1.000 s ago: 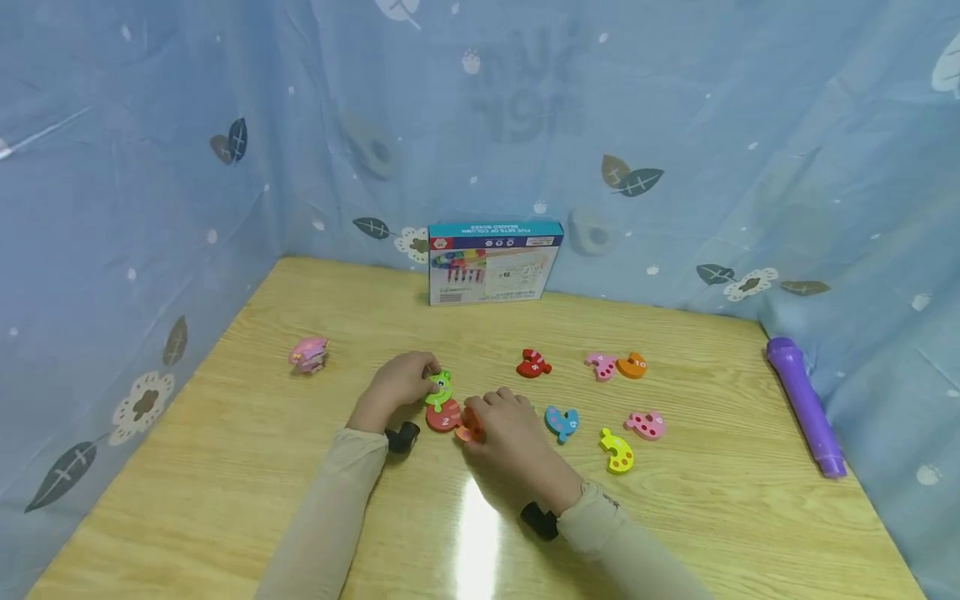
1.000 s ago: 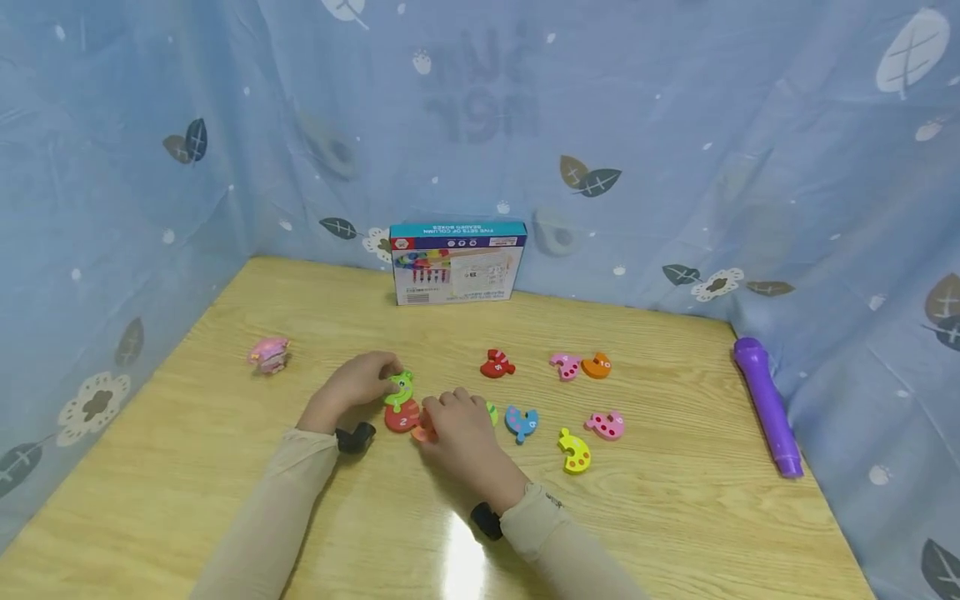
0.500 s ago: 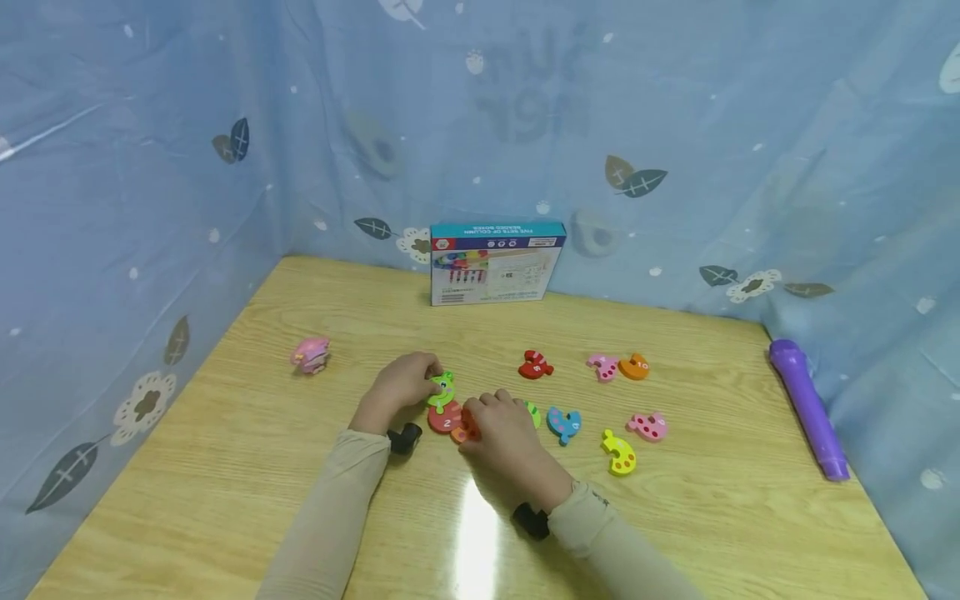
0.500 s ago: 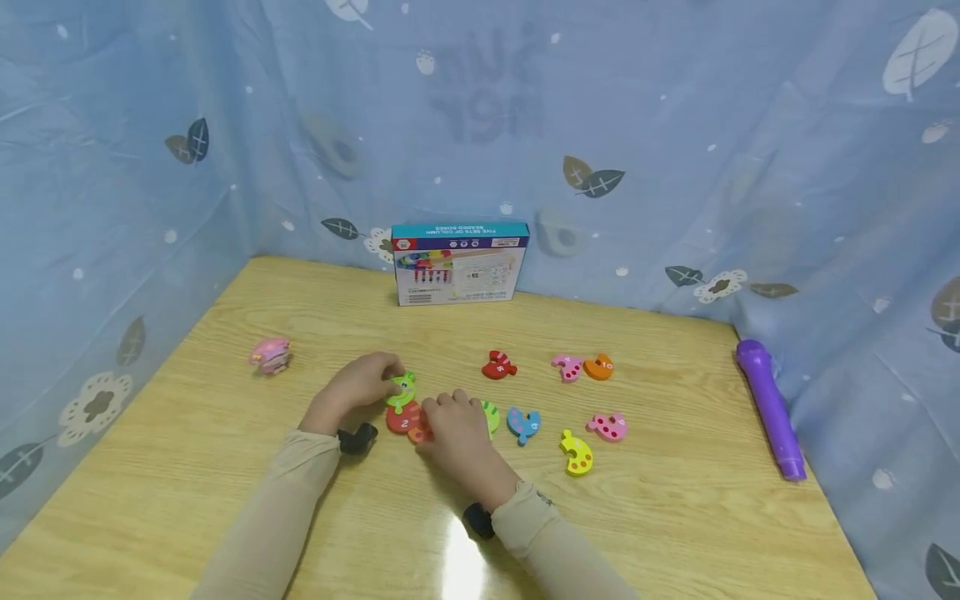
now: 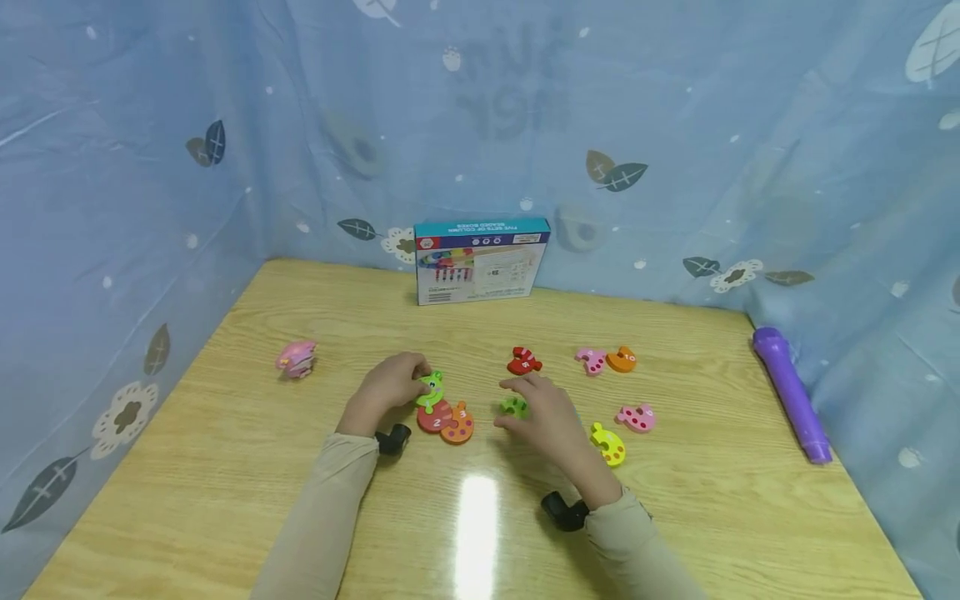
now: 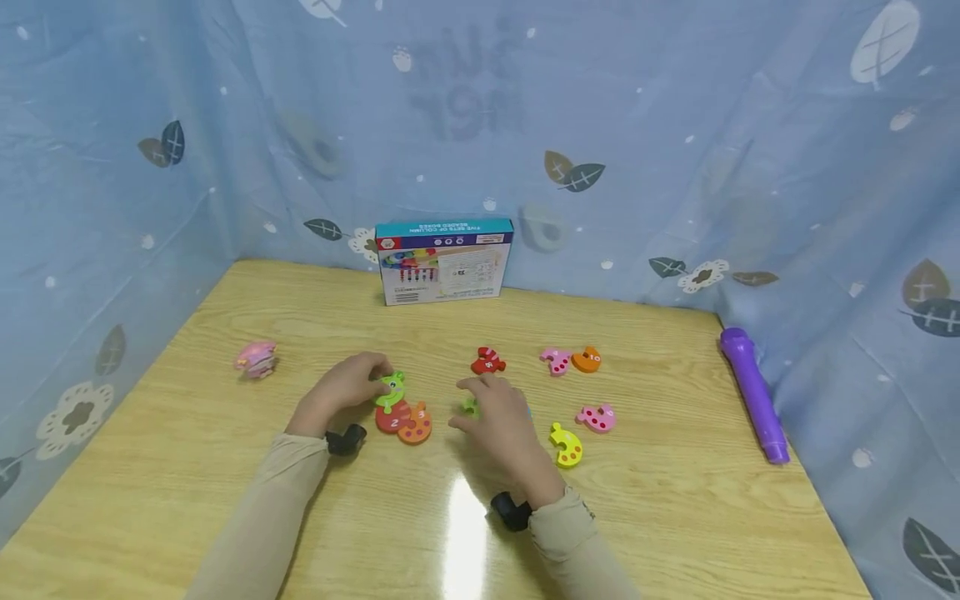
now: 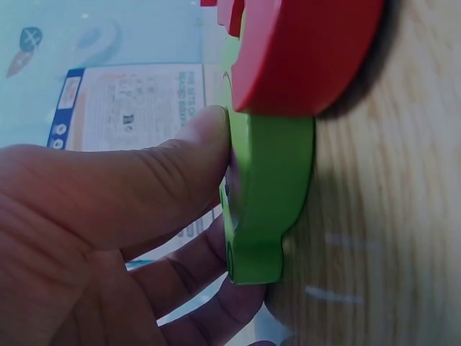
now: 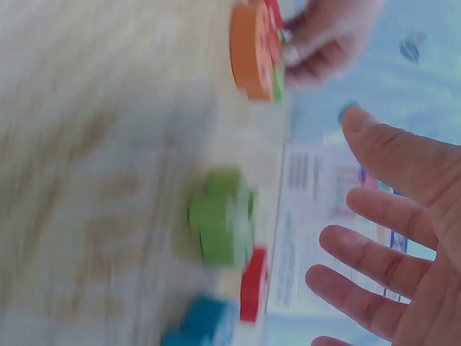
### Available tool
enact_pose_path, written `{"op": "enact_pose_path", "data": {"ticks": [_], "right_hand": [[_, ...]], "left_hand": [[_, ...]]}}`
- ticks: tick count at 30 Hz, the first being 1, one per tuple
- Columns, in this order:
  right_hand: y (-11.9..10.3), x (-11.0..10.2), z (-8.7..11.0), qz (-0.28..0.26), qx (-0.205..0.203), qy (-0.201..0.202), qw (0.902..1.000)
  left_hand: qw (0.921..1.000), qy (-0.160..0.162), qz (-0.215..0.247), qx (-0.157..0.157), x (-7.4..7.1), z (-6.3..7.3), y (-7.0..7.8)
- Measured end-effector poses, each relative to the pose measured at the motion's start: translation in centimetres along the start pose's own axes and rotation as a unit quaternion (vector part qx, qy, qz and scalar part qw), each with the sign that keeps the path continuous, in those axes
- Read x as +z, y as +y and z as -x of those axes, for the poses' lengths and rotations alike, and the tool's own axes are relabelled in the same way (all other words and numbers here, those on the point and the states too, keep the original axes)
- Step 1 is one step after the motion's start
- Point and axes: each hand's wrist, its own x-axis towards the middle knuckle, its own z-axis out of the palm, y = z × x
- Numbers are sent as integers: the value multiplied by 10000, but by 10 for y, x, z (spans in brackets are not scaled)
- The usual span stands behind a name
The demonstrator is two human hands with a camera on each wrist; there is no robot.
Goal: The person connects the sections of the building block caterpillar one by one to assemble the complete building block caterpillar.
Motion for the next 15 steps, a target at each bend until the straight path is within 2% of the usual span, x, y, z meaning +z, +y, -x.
{"op": "enact_pose_path", "data": {"ticks": [5, 12, 15], "right_hand": [[20, -14, 9, 4, 285, 185, 9994], [43, -30, 21, -779, 477, 307, 9953], [51, -37, 26, -919, 558, 416, 9933]], "left_hand": [[9999, -100, 9, -17, 2, 0, -2], [9999, -81, 53, -84, -2, 0, 0], [9999, -87, 71, -114, -3, 0, 0]]}}
